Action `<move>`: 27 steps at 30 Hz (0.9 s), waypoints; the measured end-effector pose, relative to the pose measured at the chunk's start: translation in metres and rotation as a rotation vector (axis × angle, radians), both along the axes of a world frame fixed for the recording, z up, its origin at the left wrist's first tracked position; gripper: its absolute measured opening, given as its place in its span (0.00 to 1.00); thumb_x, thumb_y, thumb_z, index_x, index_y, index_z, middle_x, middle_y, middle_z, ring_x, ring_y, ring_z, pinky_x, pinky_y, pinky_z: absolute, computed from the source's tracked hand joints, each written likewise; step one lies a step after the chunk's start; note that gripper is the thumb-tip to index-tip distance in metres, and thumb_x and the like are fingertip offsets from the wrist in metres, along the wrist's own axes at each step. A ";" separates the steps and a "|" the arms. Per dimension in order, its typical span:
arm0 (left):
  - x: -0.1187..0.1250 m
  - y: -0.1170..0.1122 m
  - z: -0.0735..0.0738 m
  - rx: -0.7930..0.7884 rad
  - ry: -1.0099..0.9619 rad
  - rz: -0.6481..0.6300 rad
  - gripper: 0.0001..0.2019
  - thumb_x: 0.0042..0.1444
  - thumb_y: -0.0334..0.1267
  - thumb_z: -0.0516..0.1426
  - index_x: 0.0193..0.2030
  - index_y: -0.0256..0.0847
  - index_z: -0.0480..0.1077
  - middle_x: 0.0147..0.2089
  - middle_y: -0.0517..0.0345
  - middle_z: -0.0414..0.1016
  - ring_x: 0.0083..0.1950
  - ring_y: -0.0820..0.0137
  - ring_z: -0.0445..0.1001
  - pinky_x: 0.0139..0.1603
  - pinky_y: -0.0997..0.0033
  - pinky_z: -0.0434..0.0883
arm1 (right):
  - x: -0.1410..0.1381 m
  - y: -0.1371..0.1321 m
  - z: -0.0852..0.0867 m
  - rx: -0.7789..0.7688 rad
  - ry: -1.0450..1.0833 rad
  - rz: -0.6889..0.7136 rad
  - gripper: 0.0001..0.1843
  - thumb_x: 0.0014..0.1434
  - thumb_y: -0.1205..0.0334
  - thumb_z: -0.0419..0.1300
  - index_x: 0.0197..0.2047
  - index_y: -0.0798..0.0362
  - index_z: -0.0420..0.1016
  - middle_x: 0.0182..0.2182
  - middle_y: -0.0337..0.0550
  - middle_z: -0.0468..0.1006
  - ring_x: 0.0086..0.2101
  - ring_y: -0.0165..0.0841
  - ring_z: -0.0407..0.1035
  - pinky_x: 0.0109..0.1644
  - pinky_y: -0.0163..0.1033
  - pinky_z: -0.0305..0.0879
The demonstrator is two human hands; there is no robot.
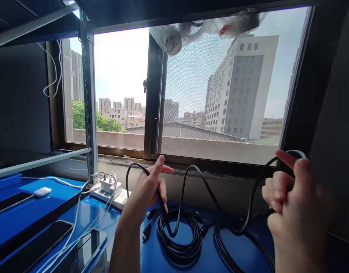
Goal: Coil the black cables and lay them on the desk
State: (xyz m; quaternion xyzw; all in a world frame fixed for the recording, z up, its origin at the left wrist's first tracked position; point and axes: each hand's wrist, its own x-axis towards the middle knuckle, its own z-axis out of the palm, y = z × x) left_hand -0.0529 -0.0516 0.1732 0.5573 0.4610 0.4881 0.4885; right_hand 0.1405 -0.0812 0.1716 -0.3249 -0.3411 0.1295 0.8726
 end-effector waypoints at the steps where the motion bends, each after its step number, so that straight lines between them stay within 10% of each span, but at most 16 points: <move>1: 0.000 0.000 -0.001 0.018 0.000 0.018 0.30 0.58 0.61 0.45 0.48 0.36 0.71 0.08 0.68 0.55 0.11 0.74 0.59 0.14 0.79 0.45 | -0.001 -0.001 0.001 -0.021 -0.011 -0.027 0.25 0.43 0.39 0.63 0.34 0.53 0.73 0.07 0.25 0.51 0.10 0.22 0.41 0.13 0.33 0.34; 7: -0.005 0.005 -0.008 0.186 -0.047 0.153 0.21 0.56 0.58 0.53 0.37 0.39 0.69 0.08 0.66 0.59 0.10 0.74 0.57 0.13 0.77 0.48 | -0.001 -0.011 0.007 -0.082 0.102 -0.110 0.11 0.60 0.59 0.52 0.34 0.51 0.74 0.07 0.29 0.51 0.11 0.26 0.41 0.16 0.38 0.36; 12: -0.005 0.007 -0.008 0.147 0.016 0.158 0.20 0.58 0.56 0.53 0.29 0.40 0.68 0.08 0.63 0.61 0.10 0.73 0.59 0.13 0.78 0.49 | 0.002 -0.009 -0.001 -0.027 -0.071 -0.192 0.11 0.60 0.53 0.55 0.34 0.48 0.75 0.08 0.30 0.54 0.11 0.28 0.45 0.16 0.39 0.39; 19: 0.006 0.003 -0.013 0.176 0.126 -0.113 0.26 0.55 0.61 0.52 0.31 0.36 0.72 0.10 0.63 0.63 0.13 0.75 0.63 0.16 0.80 0.53 | 0.000 -0.010 -0.017 -0.176 -0.432 -0.495 0.23 0.64 0.45 0.50 0.45 0.49 0.79 0.12 0.36 0.63 0.14 0.30 0.59 0.19 0.38 0.57; 27: 0.020 -0.003 -0.004 0.223 -0.097 -0.295 0.23 0.58 0.54 0.52 0.26 0.36 0.73 0.11 0.63 0.61 0.13 0.77 0.64 0.16 0.81 0.49 | -0.017 -0.008 -0.011 -0.130 -0.436 -0.308 0.18 0.56 0.46 0.61 0.37 0.51 0.82 0.10 0.33 0.61 0.11 0.24 0.52 0.14 0.32 0.48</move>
